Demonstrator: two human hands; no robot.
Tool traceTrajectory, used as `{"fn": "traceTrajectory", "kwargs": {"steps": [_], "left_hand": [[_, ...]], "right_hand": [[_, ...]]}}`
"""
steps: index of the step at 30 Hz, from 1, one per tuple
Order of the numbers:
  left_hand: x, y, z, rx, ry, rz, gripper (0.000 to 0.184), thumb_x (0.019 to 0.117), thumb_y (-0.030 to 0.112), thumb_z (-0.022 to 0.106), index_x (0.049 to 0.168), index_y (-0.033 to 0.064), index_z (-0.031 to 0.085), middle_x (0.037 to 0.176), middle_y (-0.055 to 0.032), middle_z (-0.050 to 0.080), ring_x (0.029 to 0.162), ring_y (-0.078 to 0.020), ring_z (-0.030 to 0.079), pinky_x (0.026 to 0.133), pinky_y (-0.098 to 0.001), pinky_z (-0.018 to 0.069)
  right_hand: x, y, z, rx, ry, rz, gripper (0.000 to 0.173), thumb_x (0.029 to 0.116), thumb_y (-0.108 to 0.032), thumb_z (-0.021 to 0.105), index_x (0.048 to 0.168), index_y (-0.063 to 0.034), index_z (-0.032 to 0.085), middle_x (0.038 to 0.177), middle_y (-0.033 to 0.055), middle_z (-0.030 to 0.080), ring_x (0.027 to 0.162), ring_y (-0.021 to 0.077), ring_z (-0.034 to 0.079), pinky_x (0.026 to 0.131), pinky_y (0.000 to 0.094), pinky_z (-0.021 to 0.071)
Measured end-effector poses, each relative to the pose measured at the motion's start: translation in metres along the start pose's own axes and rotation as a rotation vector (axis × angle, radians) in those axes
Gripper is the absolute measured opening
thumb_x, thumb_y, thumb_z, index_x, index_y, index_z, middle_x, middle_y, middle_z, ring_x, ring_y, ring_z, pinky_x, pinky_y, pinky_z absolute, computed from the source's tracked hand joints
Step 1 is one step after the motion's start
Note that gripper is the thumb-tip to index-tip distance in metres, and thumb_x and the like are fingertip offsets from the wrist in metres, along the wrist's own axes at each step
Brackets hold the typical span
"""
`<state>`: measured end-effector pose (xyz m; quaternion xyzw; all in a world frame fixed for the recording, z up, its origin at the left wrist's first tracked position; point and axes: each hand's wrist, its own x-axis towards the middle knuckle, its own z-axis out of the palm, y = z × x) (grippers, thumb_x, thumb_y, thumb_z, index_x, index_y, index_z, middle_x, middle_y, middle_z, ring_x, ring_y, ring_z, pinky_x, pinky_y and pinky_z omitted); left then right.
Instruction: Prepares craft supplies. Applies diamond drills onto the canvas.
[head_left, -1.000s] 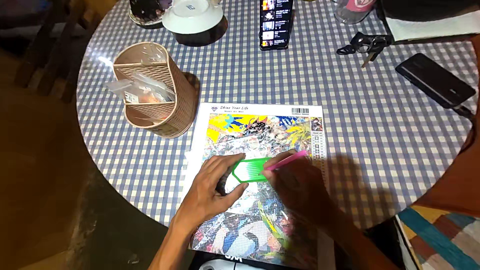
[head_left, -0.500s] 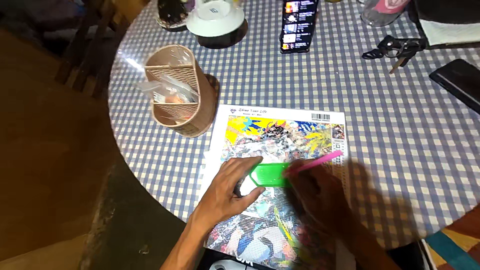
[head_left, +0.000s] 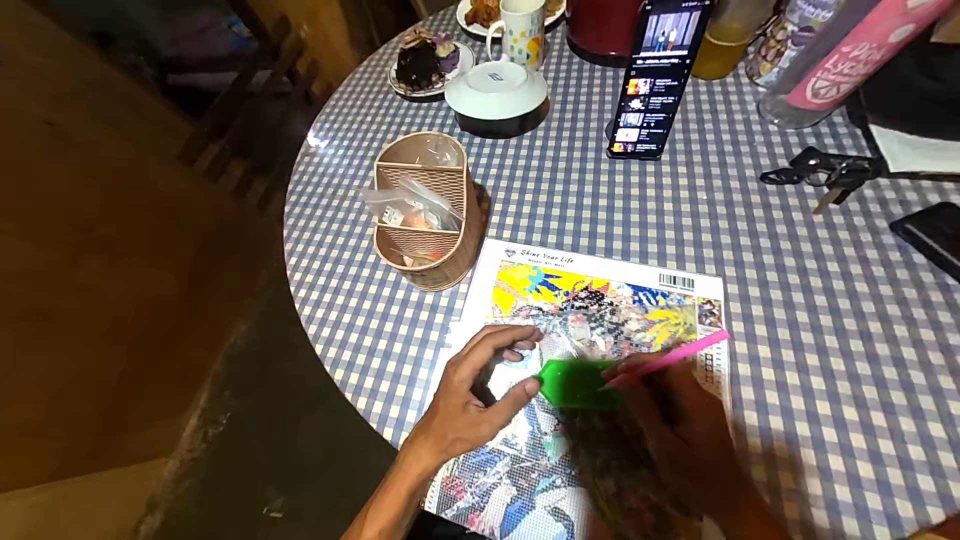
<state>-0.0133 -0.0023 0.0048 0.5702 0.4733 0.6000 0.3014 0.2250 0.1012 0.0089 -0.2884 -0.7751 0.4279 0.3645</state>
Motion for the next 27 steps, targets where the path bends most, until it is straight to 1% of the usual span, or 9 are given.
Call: {"fn": "traceTrajectory", "kwargs": {"steps": [6, 8, 10, 11, 13, 16, 21, 24, 27], "left_hand": [[0.005, 0.015, -0.012, -0.337, 0.294, -0.036, 0.028, 0.1002, 0.010, 0.064, 0.128, 0.0058, 0.063, 0.122, -0.0087, 0.071, 0.110, -0.0188, 0.070, 0.098, -0.0355, 0.0571], [0.007, 0.022, -0.025, -0.238, 0.339, -0.015, 0.026, 0.0992, 0.008, 0.065, 0.125, 0.0068, 0.063, 0.117, -0.0073, 0.073, 0.103, -0.0177, 0.072, 0.093, -0.0344, 0.0596], [0.012, 0.025, -0.051, 0.166, 0.351, 0.069, 0.025, 0.0982, 0.012, 0.067, 0.122, 0.0057, 0.067, 0.114, -0.0027, 0.071, 0.096, -0.0110, 0.070, 0.085, -0.0281, 0.0609], [0.016, 0.025, -0.070, 0.449, 0.338, 0.120, 0.024, 0.0983, 0.017, 0.068, 0.119, 0.0051, 0.069, 0.116, -0.0038, 0.069, 0.097, -0.0096, 0.067, 0.085, -0.0264, 0.0580], [0.030, 0.034, -0.108, 0.885, 0.238, 0.140, 0.029, 0.0993, 0.025, 0.065, 0.119, 0.0058, 0.073, 0.120, -0.0125, 0.069, 0.109, -0.0210, 0.064, 0.091, -0.0371, 0.0523], [0.055, 0.048, -0.145, 1.137, 0.030, 0.104, 0.031, 0.0997, 0.028, 0.060, 0.122, 0.0126, 0.075, 0.122, -0.0122, 0.067, 0.107, -0.0299, 0.059, 0.091, -0.0476, 0.0456], [0.086, 0.049, -0.169, 1.212, -0.206, 0.112, 0.025, 0.0979, 0.027, 0.059, 0.107, 0.0165, 0.079, 0.112, -0.0075, 0.068, 0.095, -0.0287, 0.059, 0.080, -0.0498, 0.0429], [0.095, 0.054, -0.177, 1.165, -0.151, 0.070, 0.032, 0.1039, 0.032, 0.051, 0.109, 0.0108, 0.073, 0.108, -0.0056, 0.071, 0.099, -0.0258, 0.060, 0.084, -0.0497, 0.0414], [0.099, 0.069, -0.185, 1.064, -0.082, 0.019, 0.031, 0.1056, 0.035, 0.048, 0.110, 0.0134, 0.071, 0.097, 0.0010, 0.068, 0.095, -0.0156, 0.059, 0.086, -0.0461, 0.0386]], "right_hand": [[0.002, -0.001, 0.000, 0.089, 0.015, -0.007, 0.022, 0.1073, -0.029, 0.055, 0.113, -0.0097, 0.061, 0.102, -0.0047, 0.073, 0.090, 0.0008, 0.070, 0.077, 0.0164, 0.0589], [0.003, -0.002, 0.000, 0.120, 0.027, 0.002, 0.020, 0.1070, -0.028, 0.055, 0.113, -0.0095, 0.061, 0.101, -0.0041, 0.073, 0.087, 0.0020, 0.070, 0.074, 0.0171, 0.0589], [0.004, -0.004, -0.002, 0.156, 0.038, 0.013, 0.018, 0.1069, -0.026, 0.056, 0.113, -0.0105, 0.062, 0.101, -0.0043, 0.074, 0.086, 0.0026, 0.070, 0.073, 0.0173, 0.0588], [0.005, -0.007, -0.004, 0.172, 0.054, 0.012, 0.017, 0.1066, -0.026, 0.056, 0.113, -0.0118, 0.062, 0.101, -0.0057, 0.074, 0.085, 0.0020, 0.070, 0.073, 0.0167, 0.0585], [0.007, -0.013, -0.008, 0.221, 0.078, 0.005, 0.015, 0.1069, -0.025, 0.055, 0.115, -0.0143, 0.062, 0.104, -0.0065, 0.074, 0.091, 0.0044, 0.071, 0.079, 0.0193, 0.0595], [0.011, -0.019, -0.015, 0.286, 0.116, -0.029, 0.015, 0.1069, -0.026, 0.055, 0.115, -0.0161, 0.063, 0.103, -0.0051, 0.075, 0.091, 0.0074, 0.072, 0.079, 0.0213, 0.0599], [0.019, -0.019, -0.021, 0.380, 0.192, -0.077, 0.015, 0.1066, -0.023, 0.056, 0.115, -0.0131, 0.064, 0.101, -0.0025, 0.073, 0.085, 0.0092, 0.071, 0.074, 0.0236, 0.0613], [0.020, -0.020, -0.023, 0.399, 0.251, -0.052, 0.013, 0.1051, -0.023, 0.059, 0.113, -0.0160, 0.066, 0.097, -0.0066, 0.070, 0.080, 0.0061, 0.069, 0.071, 0.0225, 0.0609], [0.022, -0.024, -0.024, 0.413, 0.259, -0.031, 0.012, 0.1051, -0.022, 0.058, 0.111, -0.0154, 0.065, 0.093, -0.0073, 0.070, 0.075, 0.0044, 0.068, 0.068, 0.0204, 0.0596]]}}
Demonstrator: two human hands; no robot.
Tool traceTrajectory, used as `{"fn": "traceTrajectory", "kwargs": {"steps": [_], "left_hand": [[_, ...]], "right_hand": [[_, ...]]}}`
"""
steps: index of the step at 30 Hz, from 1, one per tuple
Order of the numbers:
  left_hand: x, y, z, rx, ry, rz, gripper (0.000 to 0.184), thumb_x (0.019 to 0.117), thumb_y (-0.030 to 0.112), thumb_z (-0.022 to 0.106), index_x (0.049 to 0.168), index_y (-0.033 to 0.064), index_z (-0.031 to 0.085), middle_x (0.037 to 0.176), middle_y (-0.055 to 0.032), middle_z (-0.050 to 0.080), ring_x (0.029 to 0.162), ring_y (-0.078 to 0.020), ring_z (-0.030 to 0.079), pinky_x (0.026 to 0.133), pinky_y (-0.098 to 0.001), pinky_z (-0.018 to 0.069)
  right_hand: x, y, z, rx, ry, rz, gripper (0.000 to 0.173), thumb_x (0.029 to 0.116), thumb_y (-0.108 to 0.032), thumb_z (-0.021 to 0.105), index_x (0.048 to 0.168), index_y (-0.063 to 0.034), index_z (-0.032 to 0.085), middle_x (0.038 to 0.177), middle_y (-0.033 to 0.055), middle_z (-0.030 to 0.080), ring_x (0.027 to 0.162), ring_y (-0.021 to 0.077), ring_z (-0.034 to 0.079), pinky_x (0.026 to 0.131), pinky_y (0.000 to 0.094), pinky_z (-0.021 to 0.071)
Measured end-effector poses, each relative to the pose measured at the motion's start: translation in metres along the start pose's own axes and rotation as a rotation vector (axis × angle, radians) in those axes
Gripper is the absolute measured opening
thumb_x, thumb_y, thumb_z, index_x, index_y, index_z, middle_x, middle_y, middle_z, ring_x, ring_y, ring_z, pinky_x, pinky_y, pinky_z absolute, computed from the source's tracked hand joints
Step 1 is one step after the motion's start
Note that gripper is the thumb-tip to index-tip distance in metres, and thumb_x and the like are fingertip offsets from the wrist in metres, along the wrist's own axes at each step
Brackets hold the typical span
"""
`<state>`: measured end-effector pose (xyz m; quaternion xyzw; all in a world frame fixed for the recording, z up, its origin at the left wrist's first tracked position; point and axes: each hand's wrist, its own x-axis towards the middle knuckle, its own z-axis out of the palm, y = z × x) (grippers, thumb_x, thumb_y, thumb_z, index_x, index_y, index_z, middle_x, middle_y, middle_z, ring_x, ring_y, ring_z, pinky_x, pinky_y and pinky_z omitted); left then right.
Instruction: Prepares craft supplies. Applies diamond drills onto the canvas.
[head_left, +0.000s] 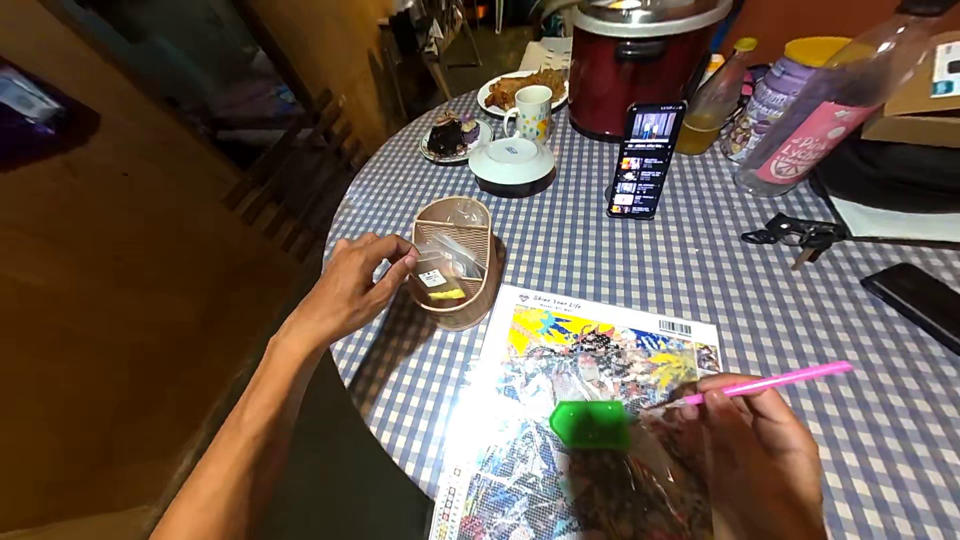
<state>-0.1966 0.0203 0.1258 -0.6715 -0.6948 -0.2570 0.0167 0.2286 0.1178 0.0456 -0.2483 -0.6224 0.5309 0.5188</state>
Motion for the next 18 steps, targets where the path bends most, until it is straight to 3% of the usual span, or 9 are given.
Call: {"fn": "traceTrajectory", "kwargs": {"steps": [4, 8, 10, 13, 15, 18], "left_hand": [[0.003, 0.003, -0.014, -0.081, 0.017, 0.015, 0.026, 0.1060, 0.032, 0.048, 0.106, 0.0175, 0.069, 0.095, 0.0095, 0.070, 0.093, -0.0037, 0.063, 0.090, -0.0431, 0.0432], [0.002, 0.009, -0.020, -0.172, 0.026, 0.013, 0.022, 0.1064, 0.029, 0.050, 0.107, 0.0159, 0.068, 0.095, 0.0104, 0.070, 0.089, 0.0025, 0.065, 0.084, -0.0244, 0.0520], [0.001, 0.015, -0.021, -0.276, 0.015, -0.004, 0.021, 0.1060, 0.027, 0.052, 0.110, 0.0135, 0.067, 0.095, 0.0078, 0.070, 0.088, 0.0001, 0.066, 0.079, -0.0198, 0.0543], [0.002, 0.026, -0.021, -0.408, -0.004, 0.001, 0.018, 0.1038, 0.023, 0.056, 0.111, 0.0120, 0.068, 0.094, 0.0055, 0.069, 0.085, -0.0037, 0.066, 0.076, -0.0206, 0.0547], [0.003, 0.038, -0.018, -0.504, -0.016, 0.018, 0.016, 0.1017, 0.020, 0.060, 0.110, 0.0114, 0.070, 0.094, 0.0043, 0.071, 0.083, -0.0060, 0.067, 0.075, -0.0211, 0.0562], [0.007, 0.060, -0.012, -0.632, -0.051, 0.072, 0.013, 0.0988, 0.015, 0.065, 0.107, 0.0091, 0.072, 0.095, 0.0020, 0.073, 0.081, -0.0084, 0.069, 0.074, -0.0217, 0.0597]], "right_hand": [[0.002, -0.003, 0.008, 0.043, -0.013, 0.050, 0.011, 0.1058, -0.020, 0.055, 0.111, -0.0146, 0.063, 0.082, -0.0081, 0.067, 0.066, 0.0028, 0.063, 0.062, 0.0190, 0.0558], [0.001, -0.001, 0.016, 0.139, -0.076, 0.065, 0.014, 0.1068, -0.019, 0.053, 0.115, -0.0137, 0.063, 0.075, -0.0050, 0.067, 0.064, 0.0081, 0.067, 0.062, 0.0241, 0.0602], [0.001, -0.002, 0.022, 0.146, -0.118, 0.056, 0.014, 0.1083, -0.020, 0.049, 0.116, -0.0144, 0.059, 0.080, -0.0014, 0.074, 0.069, 0.0125, 0.073, 0.065, 0.0272, 0.0635], [0.005, -0.007, 0.039, 0.121, -0.137, 0.033, 0.016, 0.1097, -0.015, 0.043, 0.113, -0.0111, 0.057, 0.094, 0.0055, 0.078, 0.085, 0.0194, 0.077, 0.079, 0.0332, 0.0651], [0.009, -0.009, 0.053, 0.057, -0.129, -0.023, 0.014, 0.1063, -0.007, 0.047, 0.112, -0.0047, 0.059, 0.103, 0.0092, 0.078, 0.093, 0.0216, 0.077, 0.084, 0.0358, 0.0648], [0.023, -0.008, 0.075, -0.051, -0.146, -0.147, 0.018, 0.0977, -0.004, 0.061, 0.114, 0.0037, 0.063, 0.110, 0.0114, 0.076, 0.097, 0.0177, 0.075, 0.084, 0.0311, 0.0639]]}}
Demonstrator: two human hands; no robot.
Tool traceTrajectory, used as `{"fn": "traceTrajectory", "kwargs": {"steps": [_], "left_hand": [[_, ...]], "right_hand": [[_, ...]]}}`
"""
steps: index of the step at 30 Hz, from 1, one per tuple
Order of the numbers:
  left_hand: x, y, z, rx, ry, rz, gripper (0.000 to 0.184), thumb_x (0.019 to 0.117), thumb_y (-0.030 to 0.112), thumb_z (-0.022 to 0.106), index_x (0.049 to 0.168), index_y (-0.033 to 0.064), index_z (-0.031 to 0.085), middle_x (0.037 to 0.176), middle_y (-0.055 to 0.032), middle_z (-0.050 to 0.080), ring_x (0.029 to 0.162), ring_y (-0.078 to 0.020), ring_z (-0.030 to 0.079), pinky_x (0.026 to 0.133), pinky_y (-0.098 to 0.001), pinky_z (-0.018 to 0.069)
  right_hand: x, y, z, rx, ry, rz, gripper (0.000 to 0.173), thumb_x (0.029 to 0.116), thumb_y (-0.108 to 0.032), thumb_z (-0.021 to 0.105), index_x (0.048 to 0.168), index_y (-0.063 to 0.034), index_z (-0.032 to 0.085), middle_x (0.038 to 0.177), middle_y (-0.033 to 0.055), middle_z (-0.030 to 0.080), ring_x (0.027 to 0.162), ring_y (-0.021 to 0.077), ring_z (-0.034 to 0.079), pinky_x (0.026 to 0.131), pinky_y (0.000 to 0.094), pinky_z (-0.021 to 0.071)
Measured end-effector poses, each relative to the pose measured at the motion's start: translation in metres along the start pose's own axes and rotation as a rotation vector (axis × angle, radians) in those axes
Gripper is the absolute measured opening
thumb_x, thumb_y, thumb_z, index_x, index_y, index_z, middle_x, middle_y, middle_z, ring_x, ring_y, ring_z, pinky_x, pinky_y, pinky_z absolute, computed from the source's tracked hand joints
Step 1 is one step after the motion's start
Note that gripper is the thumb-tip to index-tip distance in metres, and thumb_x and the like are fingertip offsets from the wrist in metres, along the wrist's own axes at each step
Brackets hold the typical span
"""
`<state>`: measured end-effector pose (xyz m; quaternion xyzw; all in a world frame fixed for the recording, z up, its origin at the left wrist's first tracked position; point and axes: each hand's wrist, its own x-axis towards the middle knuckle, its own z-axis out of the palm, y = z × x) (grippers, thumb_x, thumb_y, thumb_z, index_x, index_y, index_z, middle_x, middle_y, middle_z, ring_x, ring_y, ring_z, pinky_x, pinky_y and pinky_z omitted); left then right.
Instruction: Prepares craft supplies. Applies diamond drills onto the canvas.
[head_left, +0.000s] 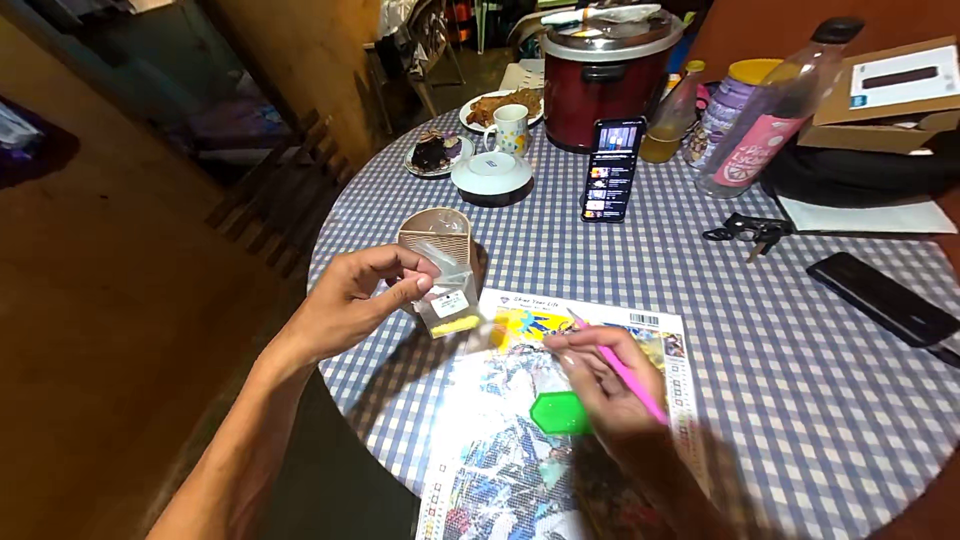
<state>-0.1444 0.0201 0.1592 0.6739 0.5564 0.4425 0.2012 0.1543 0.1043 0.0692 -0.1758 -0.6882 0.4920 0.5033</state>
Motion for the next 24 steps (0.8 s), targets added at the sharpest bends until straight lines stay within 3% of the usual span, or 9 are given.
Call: {"fn": "traceTrajectory", "kwargs": {"steps": [4, 9, 12, 15, 17, 20, 24], "left_hand": [[0.010, 0.010, 0.027, -0.107, -0.057, 0.055, 0.012, 0.0951, 0.015, 0.071, 0.105, 0.0080, 0.073, 0.095, -0.0013, 0.076, 0.082, -0.0116, 0.073, 0.076, -0.0247, 0.0625], [0.018, 0.015, 0.055, -0.138, -0.015, 0.079, 0.014, 0.0879, 0.014, 0.079, 0.100, 0.0084, 0.075, 0.086, 0.0006, 0.074, 0.073, -0.0093, 0.070, 0.067, -0.0224, 0.0606], [0.018, 0.014, 0.066, -0.202, -0.040, 0.034, 0.020, 0.0930, 0.016, 0.074, 0.110, 0.0067, 0.074, 0.093, -0.0010, 0.076, 0.079, -0.0102, 0.073, 0.073, -0.0230, 0.0618], [0.016, 0.012, 0.077, -0.308, -0.077, -0.046, 0.036, 0.0890, 0.007, 0.074, 0.125, 0.0064, 0.067, 0.097, -0.0045, 0.078, 0.084, -0.0125, 0.074, 0.077, -0.0233, 0.0618], [0.016, 0.010, 0.086, -0.358, -0.074, -0.075, 0.042, 0.0869, 0.003, 0.075, 0.127, 0.0072, 0.064, 0.095, -0.0051, 0.078, 0.081, -0.0121, 0.074, 0.075, -0.0226, 0.0617], [0.017, 0.007, 0.096, -0.367, -0.067, -0.064, 0.042, 0.0850, 0.002, 0.078, 0.125, 0.0048, 0.065, 0.091, -0.0052, 0.077, 0.078, -0.0118, 0.074, 0.073, -0.0224, 0.0613], [0.017, 0.005, 0.102, -0.263, -0.120, 0.072, 0.027, 0.0892, 0.014, 0.078, 0.115, 0.0067, 0.071, 0.095, -0.0005, 0.076, 0.084, -0.0108, 0.072, 0.080, -0.0256, 0.0601]], "right_hand": [[0.021, -0.003, 0.019, 0.063, -0.053, 0.069, 0.030, 0.0953, -0.011, 0.069, 0.120, 0.0042, 0.062, 0.109, 0.0129, 0.075, 0.099, 0.0190, 0.075, 0.087, 0.0332, 0.0638], [0.028, -0.008, 0.022, 0.135, -0.017, 0.177, 0.018, 0.0938, -0.005, 0.069, 0.111, -0.0002, 0.070, 0.093, 0.0067, 0.074, 0.084, 0.0114, 0.072, 0.076, 0.0251, 0.0613], [0.024, -0.004, 0.015, 0.125, 0.046, 0.172, 0.011, 0.0925, -0.002, 0.070, 0.102, 0.0000, 0.073, 0.090, 0.0062, 0.074, 0.080, 0.0089, 0.070, 0.073, 0.0223, 0.0596], [0.019, -0.001, 0.007, 0.098, 0.080, 0.182, 0.007, 0.0908, -0.002, 0.073, 0.097, -0.0002, 0.074, 0.083, 0.0052, 0.073, 0.073, 0.0070, 0.069, 0.066, 0.0201, 0.0580], [0.016, -0.001, 0.001, 0.082, 0.074, 0.197, 0.005, 0.0901, -0.003, 0.074, 0.095, -0.0008, 0.074, 0.082, 0.0049, 0.074, 0.074, 0.0076, 0.069, 0.070, 0.0211, 0.0590], [0.013, 0.000, -0.006, 0.075, 0.072, 0.212, 0.006, 0.0895, -0.005, 0.076, 0.093, -0.0017, 0.073, 0.080, 0.0040, 0.072, 0.072, 0.0072, 0.068, 0.068, 0.0206, 0.0581], [0.008, 0.000, -0.015, 0.090, 0.048, 0.178, 0.007, 0.0889, -0.004, 0.076, 0.094, -0.0008, 0.072, 0.083, 0.0043, 0.073, 0.076, 0.0071, 0.069, 0.072, 0.0208, 0.0593]]}}
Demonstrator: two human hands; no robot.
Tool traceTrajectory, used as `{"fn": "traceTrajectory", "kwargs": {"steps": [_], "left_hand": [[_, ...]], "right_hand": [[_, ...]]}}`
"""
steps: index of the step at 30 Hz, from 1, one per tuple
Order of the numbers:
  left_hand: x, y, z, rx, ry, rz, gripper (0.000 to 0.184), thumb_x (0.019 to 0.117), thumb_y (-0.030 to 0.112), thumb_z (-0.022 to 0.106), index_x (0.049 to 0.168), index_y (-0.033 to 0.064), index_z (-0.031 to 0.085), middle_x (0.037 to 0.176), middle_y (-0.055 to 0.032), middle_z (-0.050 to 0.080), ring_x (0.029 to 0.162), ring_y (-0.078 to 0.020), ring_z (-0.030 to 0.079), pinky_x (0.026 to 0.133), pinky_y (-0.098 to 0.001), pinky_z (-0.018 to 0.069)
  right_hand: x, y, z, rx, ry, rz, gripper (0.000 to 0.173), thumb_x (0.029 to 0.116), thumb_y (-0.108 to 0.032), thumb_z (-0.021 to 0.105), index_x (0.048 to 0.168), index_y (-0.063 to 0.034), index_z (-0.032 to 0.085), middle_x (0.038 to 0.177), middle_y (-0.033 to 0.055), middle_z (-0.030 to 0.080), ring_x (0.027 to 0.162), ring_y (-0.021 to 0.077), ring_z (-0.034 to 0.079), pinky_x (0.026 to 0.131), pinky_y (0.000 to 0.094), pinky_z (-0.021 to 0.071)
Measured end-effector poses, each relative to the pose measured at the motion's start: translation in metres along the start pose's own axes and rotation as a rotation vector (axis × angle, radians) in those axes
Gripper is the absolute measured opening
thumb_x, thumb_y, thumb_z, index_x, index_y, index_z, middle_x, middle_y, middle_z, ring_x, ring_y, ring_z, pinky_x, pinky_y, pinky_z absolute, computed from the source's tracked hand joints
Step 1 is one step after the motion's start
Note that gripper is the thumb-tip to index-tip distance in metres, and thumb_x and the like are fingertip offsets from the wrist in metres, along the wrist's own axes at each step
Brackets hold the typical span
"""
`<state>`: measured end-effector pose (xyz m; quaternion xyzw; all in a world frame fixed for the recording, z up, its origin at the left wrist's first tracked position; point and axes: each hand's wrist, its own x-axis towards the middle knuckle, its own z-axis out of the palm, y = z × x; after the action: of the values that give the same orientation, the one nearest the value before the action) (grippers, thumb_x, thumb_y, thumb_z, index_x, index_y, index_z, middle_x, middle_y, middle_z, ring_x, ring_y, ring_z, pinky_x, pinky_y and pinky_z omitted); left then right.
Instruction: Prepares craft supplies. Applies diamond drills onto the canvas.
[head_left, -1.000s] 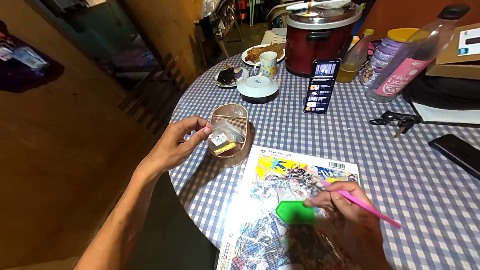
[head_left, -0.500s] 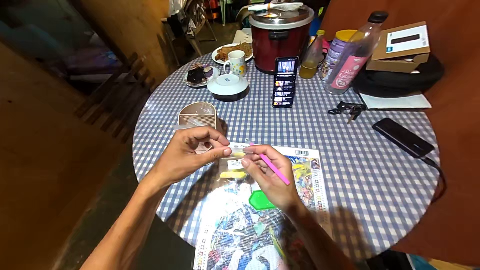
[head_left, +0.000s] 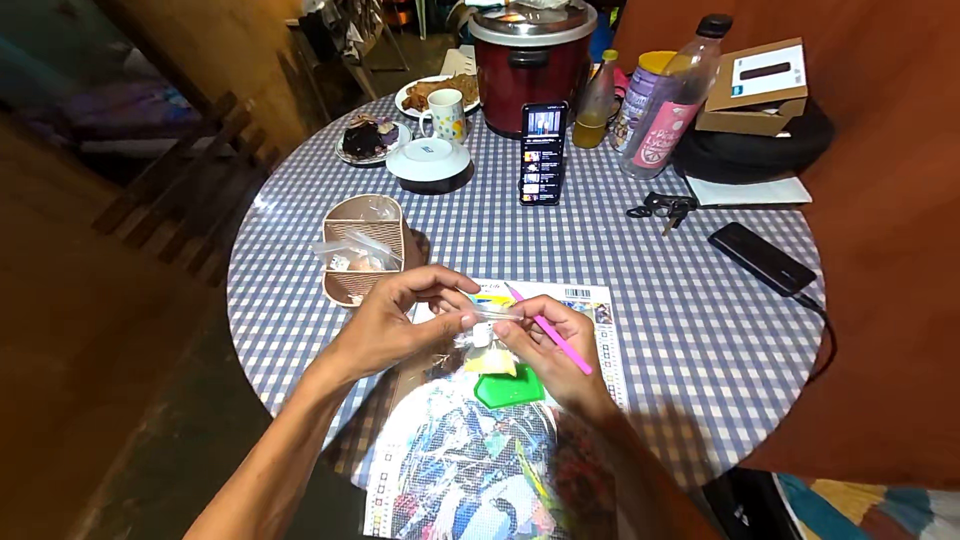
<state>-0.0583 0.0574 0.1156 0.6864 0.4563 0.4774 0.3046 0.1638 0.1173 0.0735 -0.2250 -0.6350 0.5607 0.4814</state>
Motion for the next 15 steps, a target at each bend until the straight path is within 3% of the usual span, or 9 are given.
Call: {"fn": "traceTrajectory", "kwargs": {"steps": [2, 6, 11, 15], "left_hand": [[0.000, 0.003, 0.003, 0.036, -0.037, 0.045, 0.023, 0.0907, 0.018, 0.078, 0.112, 0.0083, 0.073, 0.098, 0.0012, 0.075, 0.086, -0.0098, 0.070, 0.080, -0.0255, 0.0596], [0.002, 0.005, 0.009, -0.031, -0.053, -0.034, 0.026, 0.0897, 0.011, 0.077, 0.114, 0.0067, 0.069, 0.091, 0.0000, 0.074, 0.081, -0.0101, 0.070, 0.078, -0.0240, 0.0595], [0.005, 0.000, 0.006, -0.029, -0.040, -0.070, 0.027, 0.0896, 0.013, 0.077, 0.114, 0.0079, 0.069, 0.091, -0.0006, 0.074, 0.081, -0.0113, 0.070, 0.076, -0.0239, 0.0584], [0.005, 0.001, 0.006, -0.029, -0.037, -0.059, 0.029, 0.0897, 0.011, 0.077, 0.117, 0.0069, 0.067, 0.091, -0.0017, 0.075, 0.081, -0.0121, 0.071, 0.077, -0.0246, 0.0595]], "right_hand": [[-0.003, 0.000, -0.005, -0.018, -0.025, -0.030, 0.008, 0.0890, -0.005, 0.076, 0.094, -0.0011, 0.072, 0.084, 0.0038, 0.074, 0.077, 0.0069, 0.070, 0.073, 0.0214, 0.0601], [-0.006, -0.002, -0.011, -0.004, -0.088, -0.049, 0.008, 0.0906, -0.006, 0.075, 0.096, 0.0001, 0.072, 0.085, 0.0042, 0.074, 0.077, 0.0071, 0.070, 0.073, 0.0224, 0.0602], [-0.005, -0.002, -0.016, 0.008, -0.128, -0.064, 0.015, 0.0998, -0.006, 0.060, 0.099, 0.0013, 0.072, 0.087, 0.0034, 0.073, 0.079, 0.0060, 0.069, 0.074, 0.0222, 0.0590], [-0.004, -0.001, -0.014, -0.030, -0.079, -0.040, 0.014, 0.0992, -0.004, 0.059, 0.096, 0.0000, 0.072, 0.082, 0.0021, 0.072, 0.073, 0.0047, 0.067, 0.069, 0.0199, 0.0572]]}}
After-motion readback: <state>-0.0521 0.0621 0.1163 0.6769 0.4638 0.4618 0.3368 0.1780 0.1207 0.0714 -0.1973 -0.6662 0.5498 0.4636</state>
